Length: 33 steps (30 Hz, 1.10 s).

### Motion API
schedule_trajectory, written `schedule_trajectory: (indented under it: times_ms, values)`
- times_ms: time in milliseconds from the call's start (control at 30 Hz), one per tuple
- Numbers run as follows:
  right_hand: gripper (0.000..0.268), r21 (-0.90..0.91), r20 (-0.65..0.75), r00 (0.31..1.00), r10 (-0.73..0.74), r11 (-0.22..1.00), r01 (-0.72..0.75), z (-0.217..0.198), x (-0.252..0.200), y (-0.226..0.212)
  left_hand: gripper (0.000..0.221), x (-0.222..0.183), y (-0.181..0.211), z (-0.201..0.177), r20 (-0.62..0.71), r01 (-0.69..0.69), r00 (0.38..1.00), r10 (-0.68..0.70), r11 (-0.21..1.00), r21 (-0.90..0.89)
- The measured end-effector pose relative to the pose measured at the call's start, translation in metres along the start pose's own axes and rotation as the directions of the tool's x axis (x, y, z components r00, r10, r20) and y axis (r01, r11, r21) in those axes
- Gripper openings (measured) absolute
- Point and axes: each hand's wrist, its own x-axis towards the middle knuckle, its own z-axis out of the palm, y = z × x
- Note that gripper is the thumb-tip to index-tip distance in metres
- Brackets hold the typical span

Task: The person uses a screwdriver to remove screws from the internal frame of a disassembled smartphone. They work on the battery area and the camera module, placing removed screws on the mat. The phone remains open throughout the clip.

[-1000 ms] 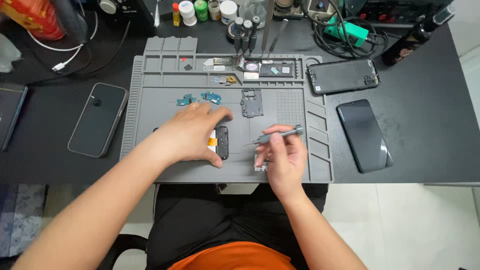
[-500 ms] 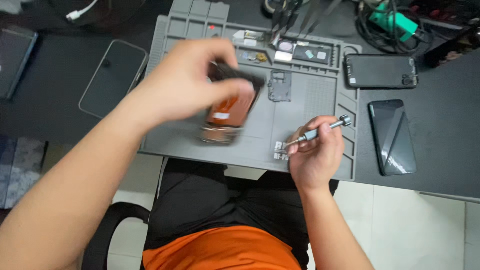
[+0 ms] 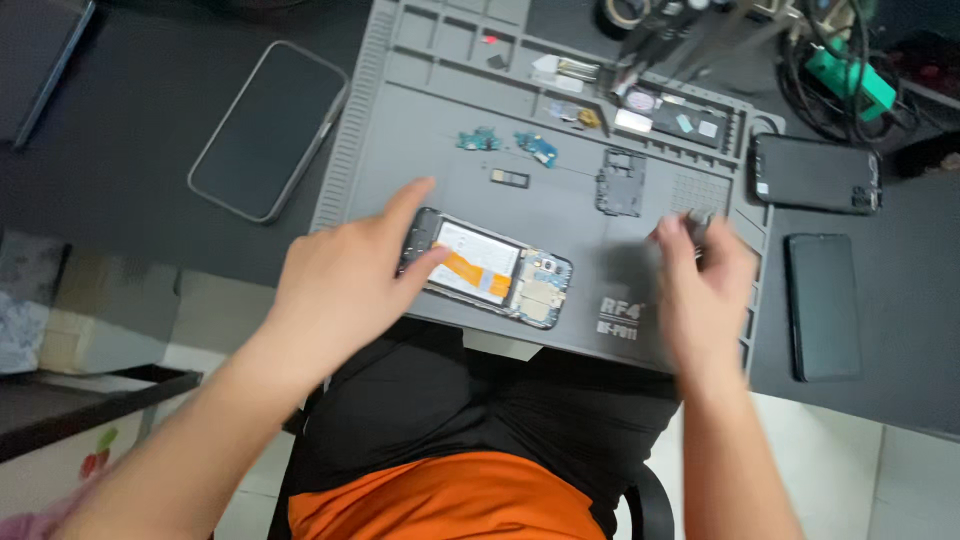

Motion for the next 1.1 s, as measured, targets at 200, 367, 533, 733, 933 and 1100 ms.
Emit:
schedule_trajectory:
  times_ms: [200, 367, 533, 733, 933, 1100]
  values:
    - [0.051, -0.669, 0.141, 0.978, -0.154, 0.713, 0.209, 0.012, 0.042, -0.023, 0.037, 0.007, -0.001, 0.05, -0.555, -0.373, 0.755, 0.349, 0.925, 0.074]
    - [0.052, -0.887, 0.144, 0.983, 0.113, 0.455, 0.078, 0.03, 0.04, -0.057, 0.045, 0.01, 0.003, 0.068, -0.53, -0.537, 0.708, 0.466, 0.843, 0.023]
    - [0.027, -0.958, 0.099, 0.991, 0.095, 0.279, 0.069, 0.022, 0.049, -0.051, 0.045, 0.011, 0.001, 0.068, -0.5, -0.523, 0.754, 0.425, 0.85, -0.066]
    - [0.045, -0.977, 0.138, 0.986, 0.093, 0.175, 0.12, 0.027, 0.04, -0.052, 0.04, 0.012, 0.001, 0.068, -0.561, -0.546, 0.699, 0.442, 0.838, -0.02]
    - [0.024, -0.958, 0.278, 0.959, -0.062, 0.061, 0.282, 0.031, 0.05, -0.043, 0.043, 0.011, -0.002, 0.064, -0.524, -0.559, 0.723, 0.451, 0.827, -0.059]
    - [0.03, -0.9, 0.192, 0.978, 0.079, 0.411, 0.143, -0.004, 0.056, -0.042, 0.039, 0.012, -0.003, 0.066, -0.515, -0.56, 0.737, 0.439, 0.823, -0.1]
